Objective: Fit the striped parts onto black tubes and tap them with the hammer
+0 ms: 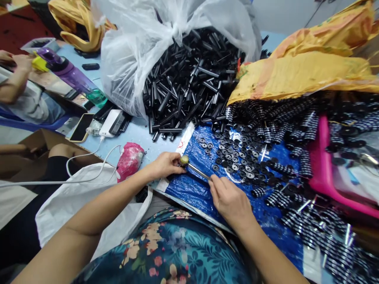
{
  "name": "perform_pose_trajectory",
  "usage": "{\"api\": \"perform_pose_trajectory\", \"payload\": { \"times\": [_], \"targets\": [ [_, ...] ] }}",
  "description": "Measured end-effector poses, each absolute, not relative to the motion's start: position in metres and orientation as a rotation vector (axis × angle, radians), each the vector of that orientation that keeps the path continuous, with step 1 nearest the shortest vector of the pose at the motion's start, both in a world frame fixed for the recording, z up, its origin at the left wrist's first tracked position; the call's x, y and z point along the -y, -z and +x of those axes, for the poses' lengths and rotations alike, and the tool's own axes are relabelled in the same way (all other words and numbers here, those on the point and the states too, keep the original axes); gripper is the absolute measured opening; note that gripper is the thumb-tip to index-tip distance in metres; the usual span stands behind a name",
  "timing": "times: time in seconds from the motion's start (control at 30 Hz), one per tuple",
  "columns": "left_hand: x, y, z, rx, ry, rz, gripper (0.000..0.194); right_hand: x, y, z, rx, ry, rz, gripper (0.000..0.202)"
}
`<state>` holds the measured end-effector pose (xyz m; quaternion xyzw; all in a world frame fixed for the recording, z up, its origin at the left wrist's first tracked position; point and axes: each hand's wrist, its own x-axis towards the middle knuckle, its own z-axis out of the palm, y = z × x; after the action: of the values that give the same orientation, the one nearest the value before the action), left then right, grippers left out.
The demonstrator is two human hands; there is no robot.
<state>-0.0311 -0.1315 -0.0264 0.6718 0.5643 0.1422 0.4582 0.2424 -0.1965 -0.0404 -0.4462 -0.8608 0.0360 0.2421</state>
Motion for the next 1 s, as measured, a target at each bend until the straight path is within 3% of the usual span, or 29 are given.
{"api": "perform_pose_trajectory", "payload": {
  "times": [0.17,0.27,0.37,0.57,0.73,0.83,1.0],
  "targets": [
    [0.121,0.024,-0.029,-1.348,-0.282,1.659,0.033,0.206,0.036,0.235,2.264,-0.267,-0.918,0.035],
    [0.121,0.02,-0.019,-1.406,-0.224,1.758,0.03,0.212,0.039,0.227,2.467,-0.246,-0.934,0.028],
    [0.13,0.006,-0.022,-1.484,-0.214,1.888,0.013,0.216,0.043,0.231,2.532,-0.252,-0.949,0.024],
    [0.15,-0.041,-0.106,-1.08,0.202,1.791,0.024,0.213,0.053,0.278,2.316,-0.234,-1.081,0.021],
    [0.121,-0.037,-0.097,-1.609,-0.063,2.238,0.039,0.195,0.048,0.275,2.306,-0.197,-1.249,0.023],
    [0.088,-0.014,-0.065,-1.898,0.017,2.417,0.047,0.172,0.035,0.265,2.225,-0.387,-1.243,0.025],
    [0.054,0.005,-0.059,-1.976,0.091,2.425,0.03,0.098,0.026,0.273,1.914,-0.459,-1.451,0.026]
  ]
}}
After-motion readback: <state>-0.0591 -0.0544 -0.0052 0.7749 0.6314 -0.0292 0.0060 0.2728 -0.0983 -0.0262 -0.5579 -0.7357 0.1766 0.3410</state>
